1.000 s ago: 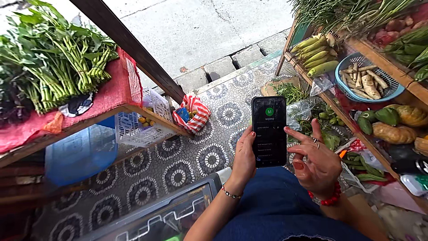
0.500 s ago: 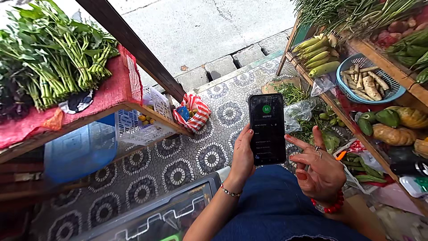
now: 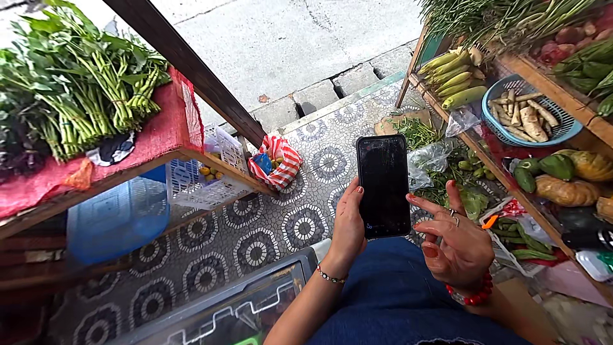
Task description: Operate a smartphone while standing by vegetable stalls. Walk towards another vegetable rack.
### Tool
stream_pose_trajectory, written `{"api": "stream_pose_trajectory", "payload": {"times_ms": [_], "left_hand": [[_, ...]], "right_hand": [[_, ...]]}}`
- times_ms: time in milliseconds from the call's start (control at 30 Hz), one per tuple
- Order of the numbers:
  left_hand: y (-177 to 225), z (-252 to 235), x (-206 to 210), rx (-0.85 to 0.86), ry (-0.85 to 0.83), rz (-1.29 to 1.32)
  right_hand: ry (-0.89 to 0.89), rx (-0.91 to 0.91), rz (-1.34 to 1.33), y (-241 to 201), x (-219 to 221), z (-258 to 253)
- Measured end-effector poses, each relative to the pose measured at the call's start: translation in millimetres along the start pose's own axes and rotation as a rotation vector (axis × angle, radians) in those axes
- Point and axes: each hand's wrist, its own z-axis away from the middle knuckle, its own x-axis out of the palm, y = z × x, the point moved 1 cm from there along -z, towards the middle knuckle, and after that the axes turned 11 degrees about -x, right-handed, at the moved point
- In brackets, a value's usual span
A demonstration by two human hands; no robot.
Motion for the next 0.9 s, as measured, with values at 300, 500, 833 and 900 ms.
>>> {"api": "stream_pose_trajectory", "payload": {"times_ms": [300, 500, 833, 900], "left_hand": [[3, 1, -2, 0.028, 0.006, -0.011], [9, 2, 1, 0.034, 0.034, -0.017], [11, 1, 0, 0.042, 0.055, 0.004], [11, 1, 2, 0.041, 0.063, 0.01]], "right_hand": [[-0.017, -0.026, -0.047, -5, 4, 0], [-0.02, -0.04, -0.056, -7, 1, 0], [-0.037, -0.035, -0.023, -7, -1, 4], [-0.058, -0.04, -0.044, -11, 4, 6]]}}
